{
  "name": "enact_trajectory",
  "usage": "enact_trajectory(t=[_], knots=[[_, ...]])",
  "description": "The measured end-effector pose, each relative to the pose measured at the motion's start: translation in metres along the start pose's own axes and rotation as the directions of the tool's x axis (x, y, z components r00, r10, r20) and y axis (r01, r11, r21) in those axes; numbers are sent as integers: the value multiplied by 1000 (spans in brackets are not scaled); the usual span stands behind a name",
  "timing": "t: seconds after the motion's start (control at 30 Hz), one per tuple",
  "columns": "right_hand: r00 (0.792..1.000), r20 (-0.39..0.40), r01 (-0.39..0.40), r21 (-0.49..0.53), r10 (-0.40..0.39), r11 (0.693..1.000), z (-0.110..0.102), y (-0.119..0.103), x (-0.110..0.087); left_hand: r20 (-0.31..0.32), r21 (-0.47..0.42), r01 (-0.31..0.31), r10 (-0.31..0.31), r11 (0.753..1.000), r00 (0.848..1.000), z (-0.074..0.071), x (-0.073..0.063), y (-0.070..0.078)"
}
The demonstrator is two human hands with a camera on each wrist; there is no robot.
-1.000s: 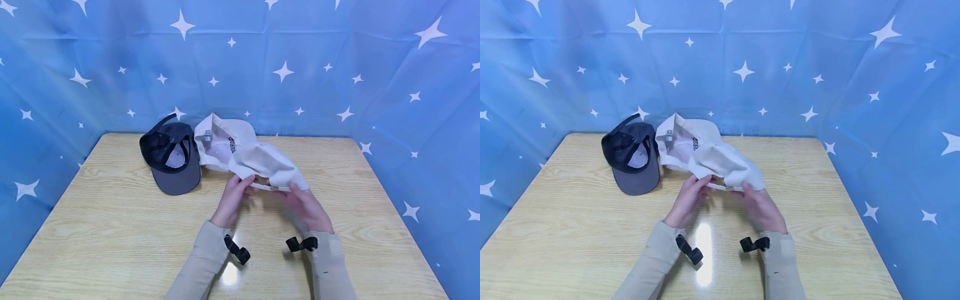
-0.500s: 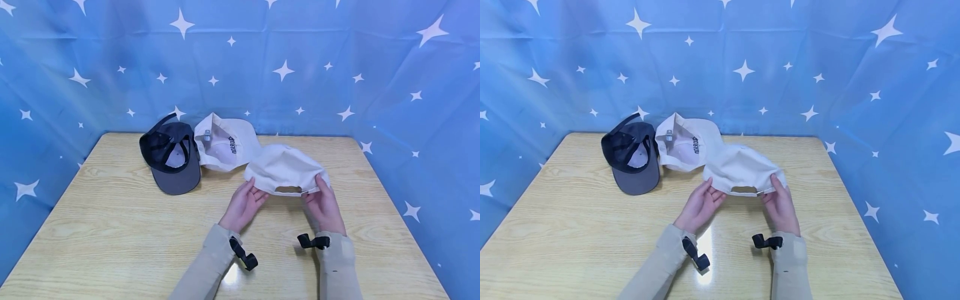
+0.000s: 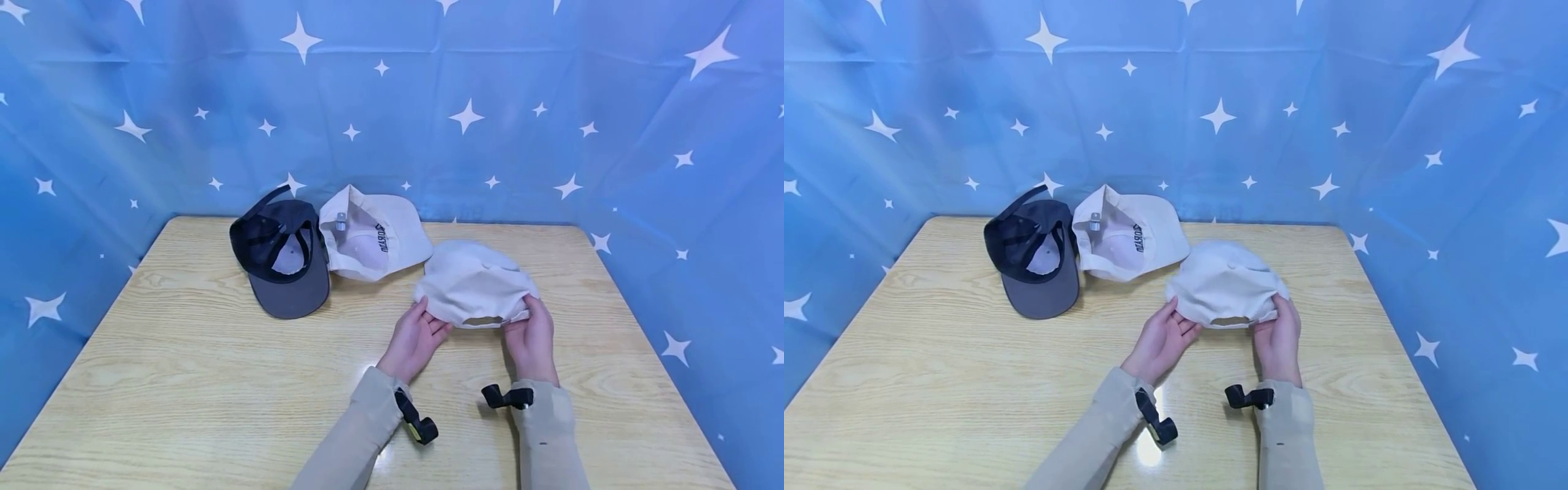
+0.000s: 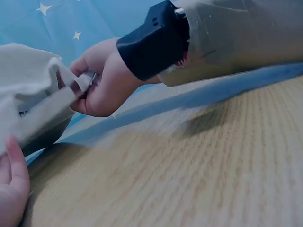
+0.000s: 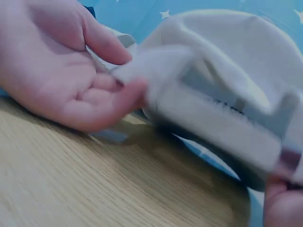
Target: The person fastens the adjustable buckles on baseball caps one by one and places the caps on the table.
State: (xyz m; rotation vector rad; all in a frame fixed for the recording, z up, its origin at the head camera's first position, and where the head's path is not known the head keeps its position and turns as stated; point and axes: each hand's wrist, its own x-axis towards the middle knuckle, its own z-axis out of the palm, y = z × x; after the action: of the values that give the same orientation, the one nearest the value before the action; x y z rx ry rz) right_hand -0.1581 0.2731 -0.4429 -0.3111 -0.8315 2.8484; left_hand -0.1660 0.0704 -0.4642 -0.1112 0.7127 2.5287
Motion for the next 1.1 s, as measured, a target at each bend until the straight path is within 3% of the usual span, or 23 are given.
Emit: enact_trajectory(t=[0.13,0.3,0.43,0.53,0.67,0.73,0.87,0.9,1.0,1.1], knots=[[991,-82,102,3,-101,995,2,1,3,-15,72,-50,51,996,999,3,0,0],[951,-195,228,-84,-241,970,9,6,6,-35,165,-99,106,981,994,7,-1,-2],[908,-300,240,-202,-293,950,14,11,6,-15,278,-101,109,955,994,9,1,0],[892,-328,226,-276,-312,934,17,16,5,-2,377,-91,100,922,995,11,4,5],[892,-279,237,-383,-356,893,18,25,4,-8,481,-78,94,873,996,13,8,11],[890,-228,258,-462,-395,849,19,31,4,-28,541,-61,91,839,995,14,9,13],[868,-206,234,-633,-452,738,21,38,3,-79,635,-10,78,772,994,17,14,15],[862,-214,222,-655,-459,722,22,38,2,-83,648,-2,74,762,994,18,16,15],[848,-199,248,-669,-491,701,27,38,2,-78,669,-6,79,743,994,21,21,15],[848,-160,312,-620,-505,720,34,36,3,-71,677,-19,91,736,993,23,26,17]])
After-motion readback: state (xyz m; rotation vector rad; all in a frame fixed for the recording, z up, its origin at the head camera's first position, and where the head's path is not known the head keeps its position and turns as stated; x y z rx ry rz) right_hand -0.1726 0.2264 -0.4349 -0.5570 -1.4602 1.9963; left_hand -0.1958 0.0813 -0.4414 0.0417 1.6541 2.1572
